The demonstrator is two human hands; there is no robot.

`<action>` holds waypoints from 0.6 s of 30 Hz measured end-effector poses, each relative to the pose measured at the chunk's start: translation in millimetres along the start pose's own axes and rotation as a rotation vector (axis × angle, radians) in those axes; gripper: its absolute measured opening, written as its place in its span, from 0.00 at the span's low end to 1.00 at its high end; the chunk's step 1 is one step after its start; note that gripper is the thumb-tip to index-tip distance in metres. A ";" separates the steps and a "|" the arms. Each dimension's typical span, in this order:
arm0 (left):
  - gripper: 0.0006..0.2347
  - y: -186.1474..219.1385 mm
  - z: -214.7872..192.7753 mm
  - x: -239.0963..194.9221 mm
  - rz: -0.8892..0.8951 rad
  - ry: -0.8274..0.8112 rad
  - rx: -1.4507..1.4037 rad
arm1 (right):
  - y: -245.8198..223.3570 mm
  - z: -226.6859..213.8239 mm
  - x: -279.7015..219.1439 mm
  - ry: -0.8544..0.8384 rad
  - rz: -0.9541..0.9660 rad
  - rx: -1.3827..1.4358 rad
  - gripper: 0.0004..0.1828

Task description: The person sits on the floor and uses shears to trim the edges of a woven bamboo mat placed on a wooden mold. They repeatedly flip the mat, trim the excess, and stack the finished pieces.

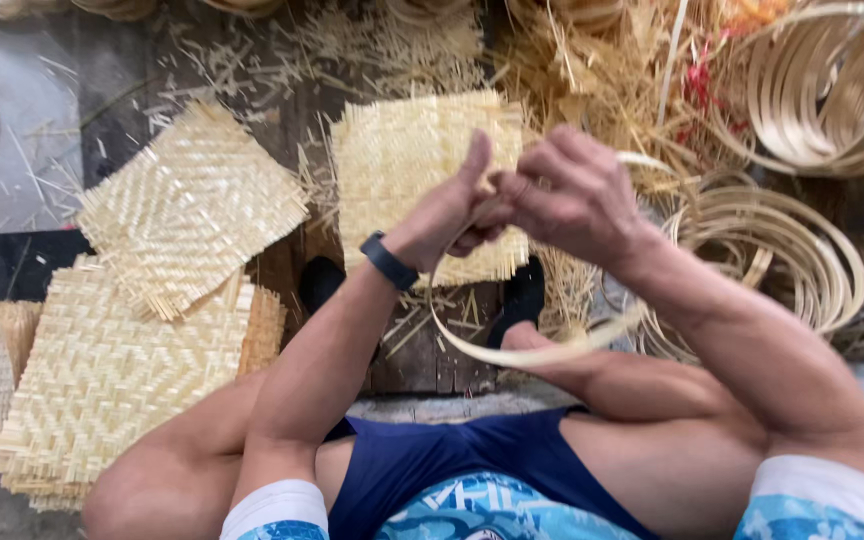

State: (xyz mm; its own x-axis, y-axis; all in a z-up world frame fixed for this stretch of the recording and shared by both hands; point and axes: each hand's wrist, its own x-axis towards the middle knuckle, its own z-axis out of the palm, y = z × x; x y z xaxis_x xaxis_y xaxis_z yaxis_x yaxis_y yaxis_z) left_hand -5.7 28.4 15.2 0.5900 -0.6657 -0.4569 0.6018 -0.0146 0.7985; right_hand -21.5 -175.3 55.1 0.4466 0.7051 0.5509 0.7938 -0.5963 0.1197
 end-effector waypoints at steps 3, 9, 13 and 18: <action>0.29 0.7 2.5 1.4 0.013 -0.010 0.009 | -9.6 -1.0 4.4 -0.001 0.013 -0.051 0.13; 0.29 -13.8 5.3 8.0 0.151 0.119 -0.110 | -22.2 7.9 4.6 0.075 0.201 -0.013 0.12; 0.27 -14.0 18.2 10.4 0.165 0.151 -0.231 | -3.0 6.8 7.2 0.020 0.243 0.101 0.10; 0.15 -4.5 -21.1 0.5 0.441 0.144 -0.341 | 43.9 -38.0 -4.5 -0.036 0.673 0.309 0.14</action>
State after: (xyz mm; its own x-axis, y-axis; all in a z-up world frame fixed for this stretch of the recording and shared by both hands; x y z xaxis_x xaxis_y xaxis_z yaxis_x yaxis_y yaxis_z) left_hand 3.2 43.9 3.1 0.8774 -0.4459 -0.1769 0.4077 0.4988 0.7648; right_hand -4.3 -219.2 89.2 0.8865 0.2406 0.3952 0.4215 -0.7723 -0.4753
